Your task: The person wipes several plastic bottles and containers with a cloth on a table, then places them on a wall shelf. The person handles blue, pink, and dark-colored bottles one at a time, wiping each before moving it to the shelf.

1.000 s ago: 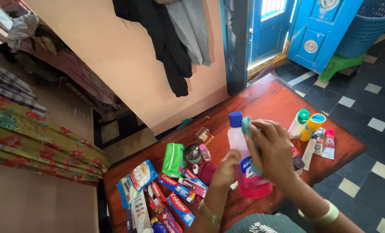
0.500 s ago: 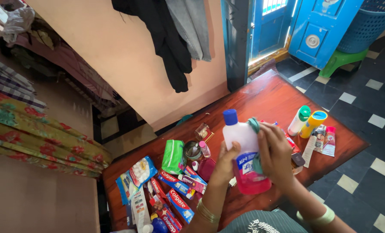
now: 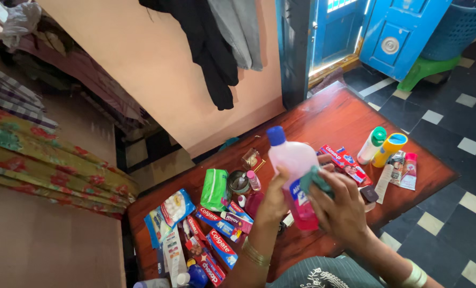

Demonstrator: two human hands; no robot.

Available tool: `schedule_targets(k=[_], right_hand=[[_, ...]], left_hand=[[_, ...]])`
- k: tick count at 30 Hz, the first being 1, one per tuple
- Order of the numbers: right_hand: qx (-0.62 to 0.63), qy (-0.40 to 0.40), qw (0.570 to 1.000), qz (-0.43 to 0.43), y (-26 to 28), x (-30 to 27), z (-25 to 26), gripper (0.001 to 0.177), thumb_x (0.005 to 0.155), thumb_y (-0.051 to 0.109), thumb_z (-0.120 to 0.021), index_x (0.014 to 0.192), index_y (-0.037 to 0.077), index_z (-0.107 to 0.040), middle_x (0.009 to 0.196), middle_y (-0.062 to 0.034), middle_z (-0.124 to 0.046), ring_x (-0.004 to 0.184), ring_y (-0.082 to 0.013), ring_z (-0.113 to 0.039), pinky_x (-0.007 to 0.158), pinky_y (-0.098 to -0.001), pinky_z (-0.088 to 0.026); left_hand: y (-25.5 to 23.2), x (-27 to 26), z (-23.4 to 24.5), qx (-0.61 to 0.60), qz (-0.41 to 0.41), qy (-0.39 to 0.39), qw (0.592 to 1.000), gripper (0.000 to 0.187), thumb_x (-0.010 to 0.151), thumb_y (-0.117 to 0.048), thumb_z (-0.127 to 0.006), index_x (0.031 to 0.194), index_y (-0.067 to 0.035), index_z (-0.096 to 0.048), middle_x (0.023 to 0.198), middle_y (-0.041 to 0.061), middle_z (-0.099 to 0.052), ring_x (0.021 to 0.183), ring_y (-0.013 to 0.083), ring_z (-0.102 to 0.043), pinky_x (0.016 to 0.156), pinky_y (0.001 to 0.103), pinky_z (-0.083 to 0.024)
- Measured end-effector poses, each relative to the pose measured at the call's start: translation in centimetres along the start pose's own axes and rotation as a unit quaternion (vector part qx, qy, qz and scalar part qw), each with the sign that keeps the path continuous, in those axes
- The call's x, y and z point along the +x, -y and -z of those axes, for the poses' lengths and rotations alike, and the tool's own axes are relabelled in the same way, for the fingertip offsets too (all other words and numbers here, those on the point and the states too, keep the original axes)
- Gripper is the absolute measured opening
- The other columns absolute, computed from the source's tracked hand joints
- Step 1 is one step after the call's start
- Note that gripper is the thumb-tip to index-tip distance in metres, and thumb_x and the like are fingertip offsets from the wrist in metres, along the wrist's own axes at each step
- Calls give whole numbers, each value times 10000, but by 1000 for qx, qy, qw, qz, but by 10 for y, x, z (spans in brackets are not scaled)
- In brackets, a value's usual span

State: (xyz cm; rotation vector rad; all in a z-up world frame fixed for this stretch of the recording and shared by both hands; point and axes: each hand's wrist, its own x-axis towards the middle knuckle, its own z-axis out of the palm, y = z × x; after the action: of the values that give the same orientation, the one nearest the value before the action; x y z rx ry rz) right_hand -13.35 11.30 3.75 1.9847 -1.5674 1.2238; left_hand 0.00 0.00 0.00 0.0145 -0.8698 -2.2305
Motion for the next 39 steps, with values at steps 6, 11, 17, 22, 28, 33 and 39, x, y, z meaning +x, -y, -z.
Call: schedule_targets(k=[6, 11, 17, 22, 28, 33, 39], right_hand=[[-66, 31, 996, 56, 11, 19, 0, 298, 854, 236, -741, 1127, 118, -723, 1364, -68, -593, 1221, -349, -560, 976, -492, -415], [-99, 11, 969, 227, 7, -24, -3, 362, 854, 287, -717, 1210, 221, -731, 1307, 28, -625, 1248, -235, -565, 966, -481, -368], [124, -45, 991, -32, -15, -23, -16, 319, 945, 115, -628, 1245, 9, -652, 1327, -177, -641, 1272, -331, -594, 1026, -449, -480], [274, -31, 941, -196, -10, -9, -20, 308, 1049, 125, -582, 1284, -63, -648, 1337, -227, -660, 1257, -313, -639, 1052, -372, -474], [643, -177, 548, -505, 11, 1, -23, 343, 1100, 316, -506, 1293, 60, -628, 1173, -58, -688, 1063, -139, -668, 970, -323, -519], [683, -101, 436, -578, 22, 3, -26, 407, 1024, 391, -524, 1285, 90, -604, 1154, -68, -704, 1015, -175, -687, 920, -358, -537], [659, -84, 442, -602, -10, -48, -63, 531, 1010, 458, -536, 1363, 64, -572, 1214, -56, -685, 1057, -165, -674, 933, -357, -525]], left_hand=[[12, 0, 9, 3, -2, -62, 998, 845, 1028, -626, -567, 1529, 42, -440, 1406, 170, -594, 1245, 289, -614, 1051, 433, -513], [-11, 1, -5, -26, -15, -12, 999, 983, 971, -722, -559, 1497, 100, -445, 1312, 245, -622, 1179, 312, -662, 1012, 445, -557], [-12, 9, -19, -57, -21, -5, 998, 1009, 989, -743, -543, 1515, 110, -432, 1355, 268, -610, 1232, 341, -637, 1078, 451, -523], [-15, 11, -32, -46, -106, -64, 991, 908, 952, -696, -543, 1529, -16, -374, 1366, 212, -573, 1310, 348, -589, 1123, 483, -489], [-3, 8, -56, 40, -258, -97, 960, 884, 980, -609, -622, 1562, -11, -330, 1379, 194, -548, 1273, 328, -585, 1105, 481, -472], [15, 1, -58, 280, -359, -139, 879, 868, 981, -503, -709, 1545, 23, -310, 1409, 187, -530, 1311, 287, -576, 1143, 415, -468], [35, -2, -45, 468, -367, -129, 793, 798, 1000, -353, -773, 1531, 22, -309, 1401, 184, -559, 1208, 237, -605, 1084, 376, -494]])
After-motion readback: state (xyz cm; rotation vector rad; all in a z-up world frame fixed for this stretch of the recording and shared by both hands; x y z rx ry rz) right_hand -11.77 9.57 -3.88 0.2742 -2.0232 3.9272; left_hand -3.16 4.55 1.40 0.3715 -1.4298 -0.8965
